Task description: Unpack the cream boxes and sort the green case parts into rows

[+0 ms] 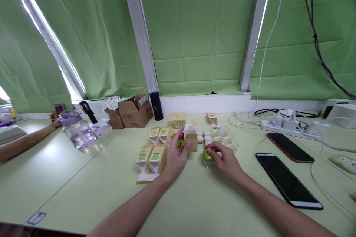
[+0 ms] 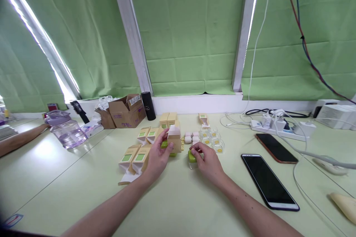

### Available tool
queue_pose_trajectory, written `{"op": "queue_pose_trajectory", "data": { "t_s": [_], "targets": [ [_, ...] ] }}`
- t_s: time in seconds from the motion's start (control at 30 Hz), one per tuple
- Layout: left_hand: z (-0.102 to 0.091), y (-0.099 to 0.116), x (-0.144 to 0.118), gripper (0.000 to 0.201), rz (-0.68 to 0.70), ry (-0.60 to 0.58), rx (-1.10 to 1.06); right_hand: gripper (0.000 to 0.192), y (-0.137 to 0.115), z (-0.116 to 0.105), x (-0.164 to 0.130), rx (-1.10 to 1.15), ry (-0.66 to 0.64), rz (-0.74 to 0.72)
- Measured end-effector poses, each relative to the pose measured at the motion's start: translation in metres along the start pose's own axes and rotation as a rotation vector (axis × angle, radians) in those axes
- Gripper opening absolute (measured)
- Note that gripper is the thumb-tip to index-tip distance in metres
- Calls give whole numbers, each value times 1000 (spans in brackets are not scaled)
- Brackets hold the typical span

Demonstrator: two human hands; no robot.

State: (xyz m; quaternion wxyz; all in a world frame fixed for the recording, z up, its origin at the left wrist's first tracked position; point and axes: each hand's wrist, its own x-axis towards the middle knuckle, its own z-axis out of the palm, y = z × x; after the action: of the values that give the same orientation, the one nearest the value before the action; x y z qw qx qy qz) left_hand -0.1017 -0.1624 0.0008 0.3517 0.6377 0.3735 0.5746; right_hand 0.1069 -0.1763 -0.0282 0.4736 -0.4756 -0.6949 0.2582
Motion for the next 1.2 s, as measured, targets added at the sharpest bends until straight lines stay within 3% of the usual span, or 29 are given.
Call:
{"op": "queue_pose_trajectory", "data": {
  "t_s": [0.13, 0.33, 0.53, 0.93, 1.2],
  "targets": [
    [-1, -4, 1, 58, -55, 9, -87, 20, -1, 0, -2, 3, -1, -3],
    [-1, -12, 4, 62, -298, -47, -509, 20, -6, -2, -4, 30, 67, -42],
    [2, -3, 1, 51, -372, -153, -699, 23, -11, -4, -5, 19, 118, -94],
    [8, 2, -8, 63, -412, -215, -586, 44, -23, 2, -9, 185, 37, -30],
    [8, 6, -9, 58, -250, -234, -491, 51, -18, 0, 1, 372, 89, 55]
  ]
}}
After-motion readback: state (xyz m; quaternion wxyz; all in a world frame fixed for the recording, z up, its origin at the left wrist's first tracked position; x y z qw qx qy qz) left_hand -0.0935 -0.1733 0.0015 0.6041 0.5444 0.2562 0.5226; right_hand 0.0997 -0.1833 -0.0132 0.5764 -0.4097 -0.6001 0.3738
